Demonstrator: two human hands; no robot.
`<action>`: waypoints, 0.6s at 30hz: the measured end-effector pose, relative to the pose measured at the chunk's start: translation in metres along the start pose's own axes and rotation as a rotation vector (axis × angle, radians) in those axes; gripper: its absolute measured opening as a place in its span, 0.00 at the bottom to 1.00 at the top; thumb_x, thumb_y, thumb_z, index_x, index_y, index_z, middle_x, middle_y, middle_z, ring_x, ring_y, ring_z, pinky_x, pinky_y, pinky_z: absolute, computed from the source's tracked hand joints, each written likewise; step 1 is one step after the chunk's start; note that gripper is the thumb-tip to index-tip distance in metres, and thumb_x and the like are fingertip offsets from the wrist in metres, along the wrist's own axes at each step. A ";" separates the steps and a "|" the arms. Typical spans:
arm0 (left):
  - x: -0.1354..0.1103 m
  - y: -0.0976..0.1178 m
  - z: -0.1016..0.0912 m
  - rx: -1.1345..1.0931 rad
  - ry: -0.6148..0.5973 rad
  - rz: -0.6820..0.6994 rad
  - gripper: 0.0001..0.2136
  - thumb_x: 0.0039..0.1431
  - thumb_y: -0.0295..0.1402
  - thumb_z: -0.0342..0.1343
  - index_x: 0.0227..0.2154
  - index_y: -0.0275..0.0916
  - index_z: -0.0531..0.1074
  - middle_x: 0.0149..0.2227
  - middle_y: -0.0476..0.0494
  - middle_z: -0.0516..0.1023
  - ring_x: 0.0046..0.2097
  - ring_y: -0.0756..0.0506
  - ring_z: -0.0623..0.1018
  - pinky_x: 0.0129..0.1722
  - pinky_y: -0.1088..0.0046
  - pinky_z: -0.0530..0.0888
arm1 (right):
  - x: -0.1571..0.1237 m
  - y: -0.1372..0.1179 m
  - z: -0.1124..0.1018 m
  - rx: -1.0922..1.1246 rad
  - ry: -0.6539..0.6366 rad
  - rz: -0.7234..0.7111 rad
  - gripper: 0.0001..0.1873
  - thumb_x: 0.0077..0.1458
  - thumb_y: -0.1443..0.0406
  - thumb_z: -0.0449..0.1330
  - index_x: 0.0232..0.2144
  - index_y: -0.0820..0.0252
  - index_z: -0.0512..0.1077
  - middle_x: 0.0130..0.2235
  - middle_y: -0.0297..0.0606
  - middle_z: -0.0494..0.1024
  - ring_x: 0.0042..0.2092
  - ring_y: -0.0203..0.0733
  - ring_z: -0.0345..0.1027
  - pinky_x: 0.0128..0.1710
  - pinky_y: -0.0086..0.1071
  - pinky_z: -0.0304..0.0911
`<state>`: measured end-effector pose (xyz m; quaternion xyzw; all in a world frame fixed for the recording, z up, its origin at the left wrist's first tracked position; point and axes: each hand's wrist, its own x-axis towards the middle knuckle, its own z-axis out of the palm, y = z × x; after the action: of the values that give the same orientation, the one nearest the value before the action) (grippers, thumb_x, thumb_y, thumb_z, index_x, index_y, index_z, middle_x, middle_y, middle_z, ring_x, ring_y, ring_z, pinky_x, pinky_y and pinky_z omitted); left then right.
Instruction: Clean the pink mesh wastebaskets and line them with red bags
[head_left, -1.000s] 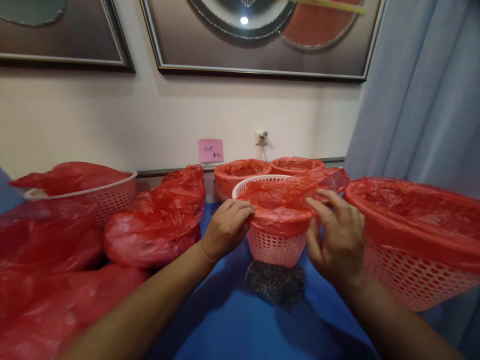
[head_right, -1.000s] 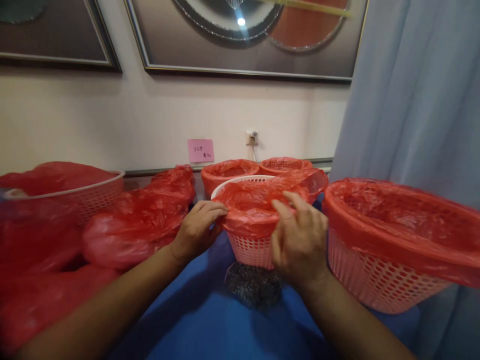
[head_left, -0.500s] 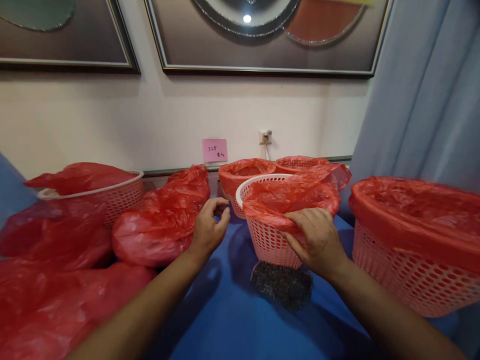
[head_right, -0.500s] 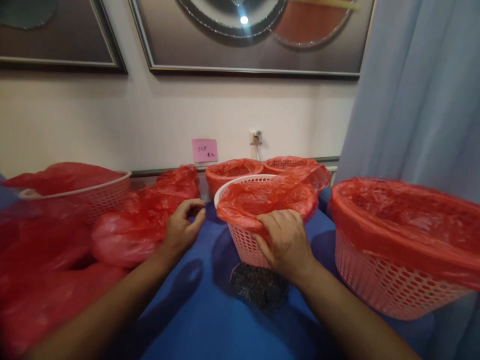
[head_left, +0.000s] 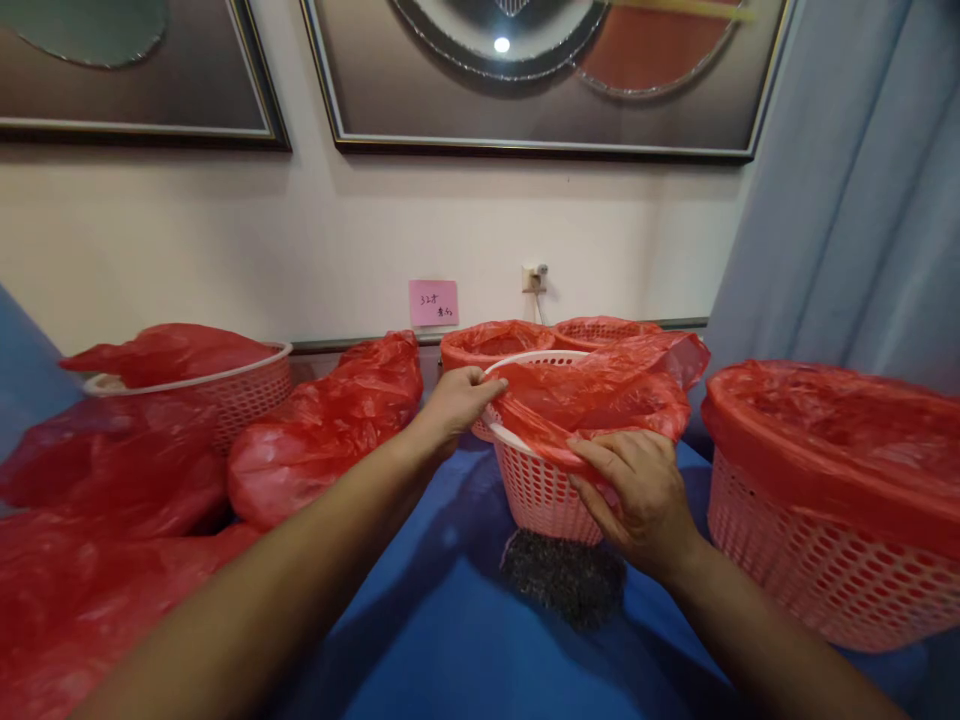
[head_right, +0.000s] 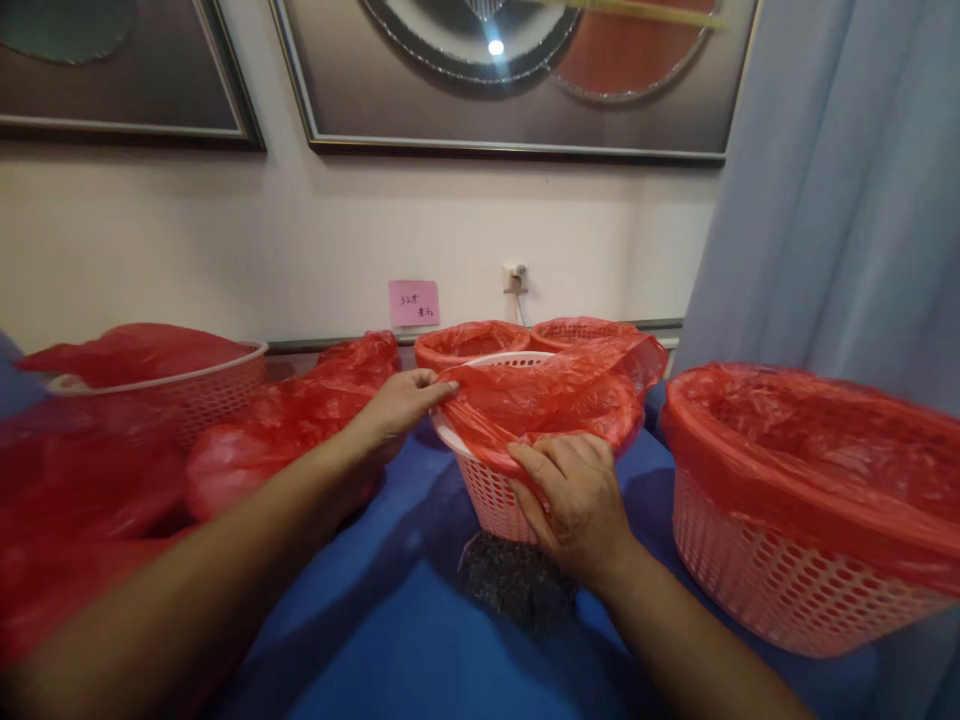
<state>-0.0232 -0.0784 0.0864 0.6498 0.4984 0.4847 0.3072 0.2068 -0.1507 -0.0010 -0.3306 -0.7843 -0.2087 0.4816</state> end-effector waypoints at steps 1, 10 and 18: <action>-0.001 0.002 -0.002 -0.024 0.028 -0.006 0.12 0.53 0.37 0.62 0.20 0.39 0.69 0.21 0.50 0.73 0.23 0.50 0.70 0.26 0.74 0.66 | 0.000 0.000 0.000 0.003 0.000 0.002 0.15 0.66 0.65 0.60 0.53 0.58 0.72 0.42 0.40 0.79 0.44 0.47 0.71 0.47 0.43 0.58; -0.022 0.027 -0.019 -0.404 0.070 -0.228 0.10 0.53 0.29 0.67 0.23 0.37 0.71 0.25 0.46 0.79 0.27 0.49 0.78 0.30 0.74 0.75 | -0.003 0.008 0.002 0.039 0.011 0.024 0.13 0.66 0.65 0.59 0.53 0.57 0.73 0.42 0.39 0.80 0.44 0.46 0.72 0.47 0.42 0.59; -0.010 0.033 -0.019 -0.943 0.124 -0.414 0.10 0.61 0.13 0.53 0.35 0.31 0.77 0.29 0.43 0.81 0.30 0.50 0.81 0.35 0.77 0.81 | -0.007 0.013 0.008 0.114 0.060 0.011 0.17 0.68 0.70 0.57 0.55 0.52 0.74 0.46 0.37 0.80 0.48 0.43 0.72 0.51 0.43 0.58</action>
<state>-0.0297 -0.0995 0.1189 0.2986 0.3612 0.6232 0.6261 0.2134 -0.1388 -0.0109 -0.3005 -0.7783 -0.1706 0.5243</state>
